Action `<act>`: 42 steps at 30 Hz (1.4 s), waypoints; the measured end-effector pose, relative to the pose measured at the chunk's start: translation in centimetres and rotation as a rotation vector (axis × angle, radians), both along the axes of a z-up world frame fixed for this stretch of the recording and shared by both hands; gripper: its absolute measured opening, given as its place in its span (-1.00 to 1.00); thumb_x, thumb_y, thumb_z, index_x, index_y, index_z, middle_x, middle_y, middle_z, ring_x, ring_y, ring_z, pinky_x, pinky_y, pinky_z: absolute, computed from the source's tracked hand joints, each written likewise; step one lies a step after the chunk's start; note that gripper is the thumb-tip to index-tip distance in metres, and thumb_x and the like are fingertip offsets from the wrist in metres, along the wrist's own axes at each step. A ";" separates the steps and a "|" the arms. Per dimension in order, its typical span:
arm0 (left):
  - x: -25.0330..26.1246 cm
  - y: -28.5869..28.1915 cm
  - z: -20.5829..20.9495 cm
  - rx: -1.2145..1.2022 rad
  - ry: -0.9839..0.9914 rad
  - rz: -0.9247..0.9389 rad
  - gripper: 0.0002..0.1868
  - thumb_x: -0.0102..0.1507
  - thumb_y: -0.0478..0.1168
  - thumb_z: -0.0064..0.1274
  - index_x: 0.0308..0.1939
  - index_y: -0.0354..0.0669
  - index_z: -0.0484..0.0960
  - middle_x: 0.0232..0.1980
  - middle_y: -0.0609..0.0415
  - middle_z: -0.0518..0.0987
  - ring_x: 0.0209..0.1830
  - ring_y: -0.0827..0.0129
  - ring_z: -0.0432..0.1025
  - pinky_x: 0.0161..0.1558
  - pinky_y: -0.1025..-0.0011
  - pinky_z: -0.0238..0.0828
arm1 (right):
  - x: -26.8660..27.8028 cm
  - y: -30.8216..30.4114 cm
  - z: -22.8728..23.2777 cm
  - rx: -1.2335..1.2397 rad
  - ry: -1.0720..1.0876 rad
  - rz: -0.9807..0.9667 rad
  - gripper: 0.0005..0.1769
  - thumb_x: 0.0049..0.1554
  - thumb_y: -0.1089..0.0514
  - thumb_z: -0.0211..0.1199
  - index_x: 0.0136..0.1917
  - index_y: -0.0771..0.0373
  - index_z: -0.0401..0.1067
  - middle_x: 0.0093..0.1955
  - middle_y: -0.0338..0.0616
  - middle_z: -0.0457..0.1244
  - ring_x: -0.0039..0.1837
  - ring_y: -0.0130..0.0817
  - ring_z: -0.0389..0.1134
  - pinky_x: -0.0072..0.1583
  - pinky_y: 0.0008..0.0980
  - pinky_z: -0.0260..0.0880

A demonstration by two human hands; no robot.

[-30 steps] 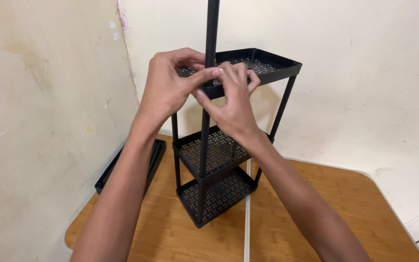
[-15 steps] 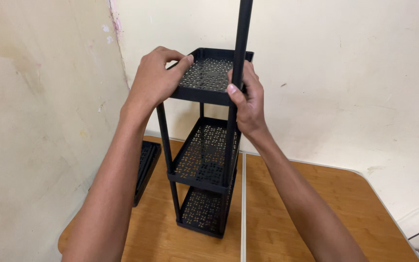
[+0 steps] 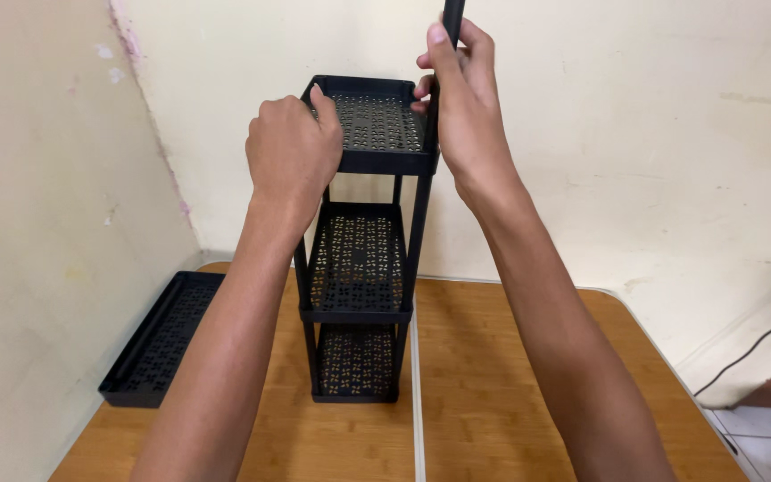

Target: The person assembles a black plastic three-tier storage shelf on a wooden table. They place the top tray onto the frame, then insert two vertical support rods into the bottom tray, and finally attach the remaining trays to complete the structure.

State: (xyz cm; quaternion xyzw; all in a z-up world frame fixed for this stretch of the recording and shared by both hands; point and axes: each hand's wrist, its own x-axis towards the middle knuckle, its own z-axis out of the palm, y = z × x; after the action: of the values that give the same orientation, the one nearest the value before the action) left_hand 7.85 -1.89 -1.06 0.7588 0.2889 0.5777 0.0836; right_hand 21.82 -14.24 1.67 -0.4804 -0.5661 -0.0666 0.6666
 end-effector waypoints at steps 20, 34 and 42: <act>1.1 0.4 -0.5 0.148 0.006 0.089 -0.32 0.41 -0.01 -0.08 -0.81 -0.20 0.54 -0.86 0.01 0.29 -0.89 0.22 0.22 -0.70 0.29 0.10 | 3.7 3.1 1.7 0.010 -0.011 0.228 -0.40 0.34 -0.44 -0.16 -0.28 0.03 0.05 -0.51 -0.42 -0.12 -0.52 -0.63 -0.11 -0.50 -0.53 -0.12; 0.3 0.2 -0.8 0.132 0.013 0.036 -0.35 0.40 -0.08 -0.09 -0.80 -0.23 0.53 -0.87 0.00 0.28 -0.91 0.22 0.21 -0.73 0.28 0.11 | 3.3 1.4 1.6 -0.106 0.023 0.463 -0.40 0.37 -0.49 -0.24 -0.16 0.02 0.05 -0.39 -0.45 -0.19 -0.41 -0.63 -0.21 -0.36 -0.55 -0.18; -1.1 0.6 -0.6 0.080 0.039 -0.134 -0.45 0.33 -0.23 -0.11 -0.78 -0.36 0.48 -0.85 -0.07 0.28 -0.89 0.25 0.22 -0.71 0.29 0.23 | 4.6 0.2 1.2 -0.207 -0.125 0.411 -0.26 0.40 -0.30 -0.39 0.24 0.24 0.44 -0.04 -0.21 0.32 0.08 -0.38 0.37 0.26 -0.24 0.49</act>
State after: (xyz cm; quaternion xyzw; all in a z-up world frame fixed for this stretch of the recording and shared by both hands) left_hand 6.74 -1.28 -1.70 0.7903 0.2156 0.5671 0.0861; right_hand 26.38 -14.08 2.92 -0.4159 -0.6958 0.0992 0.5771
